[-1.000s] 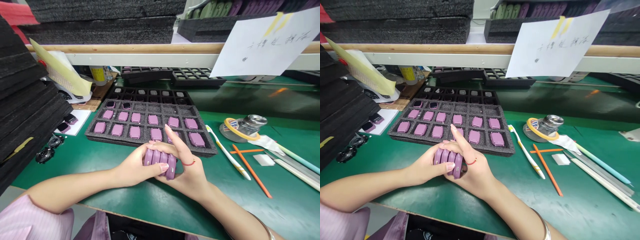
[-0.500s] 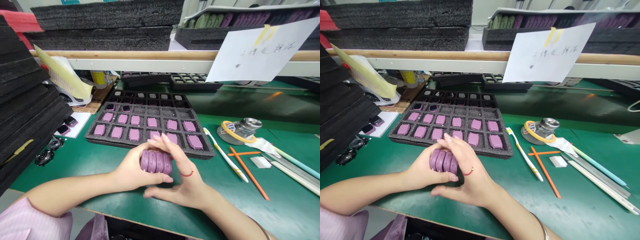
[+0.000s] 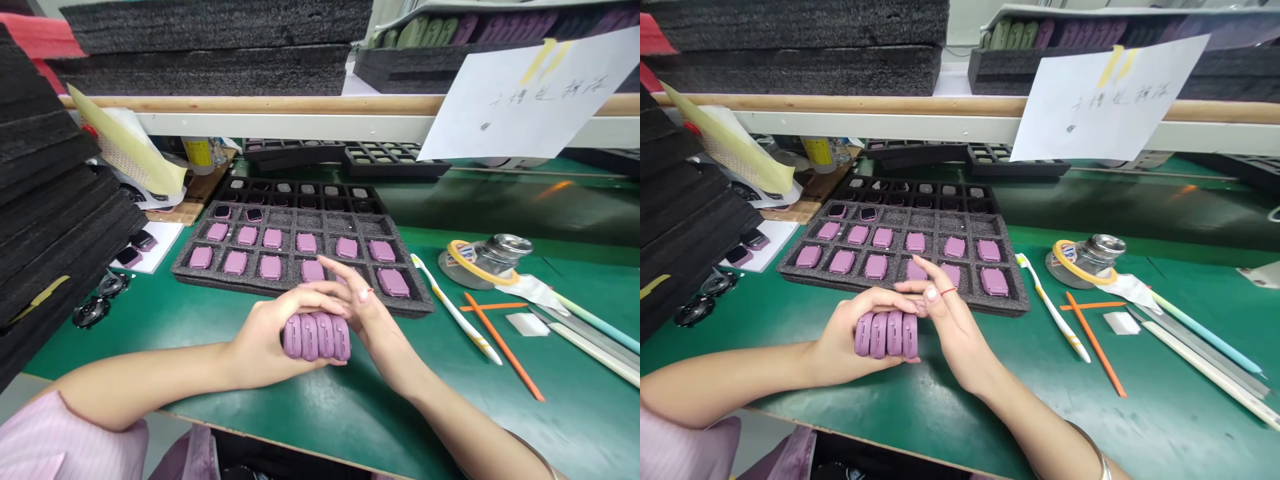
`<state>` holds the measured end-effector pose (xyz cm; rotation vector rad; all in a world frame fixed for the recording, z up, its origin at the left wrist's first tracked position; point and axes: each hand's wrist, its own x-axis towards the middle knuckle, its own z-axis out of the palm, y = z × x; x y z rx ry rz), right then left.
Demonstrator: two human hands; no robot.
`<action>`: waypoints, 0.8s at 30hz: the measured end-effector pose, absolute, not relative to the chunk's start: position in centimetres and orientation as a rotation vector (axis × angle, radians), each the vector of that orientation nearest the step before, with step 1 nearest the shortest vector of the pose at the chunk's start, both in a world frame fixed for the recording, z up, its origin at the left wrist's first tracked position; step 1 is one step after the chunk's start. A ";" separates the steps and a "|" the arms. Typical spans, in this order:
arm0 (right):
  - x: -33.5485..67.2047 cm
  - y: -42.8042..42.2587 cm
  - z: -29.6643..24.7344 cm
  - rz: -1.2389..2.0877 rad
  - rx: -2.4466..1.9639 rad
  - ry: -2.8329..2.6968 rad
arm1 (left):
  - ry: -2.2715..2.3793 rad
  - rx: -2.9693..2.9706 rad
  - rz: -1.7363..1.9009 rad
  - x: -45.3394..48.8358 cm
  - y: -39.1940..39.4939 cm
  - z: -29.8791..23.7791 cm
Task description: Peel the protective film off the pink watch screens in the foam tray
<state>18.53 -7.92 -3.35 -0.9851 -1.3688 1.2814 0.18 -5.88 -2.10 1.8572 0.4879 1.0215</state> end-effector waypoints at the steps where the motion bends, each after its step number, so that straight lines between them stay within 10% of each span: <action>1: 18.6 -8.0 -3.5 1.352 -0.977 -1.371 | 0.482 1.880 1.026 0.2 -5.9 -2.2; 24: 17.8 -9.0 -3.2 0.684 -0.983 -1.655 | 0.635 1.633 0.813 0.3 -6.3 -2.3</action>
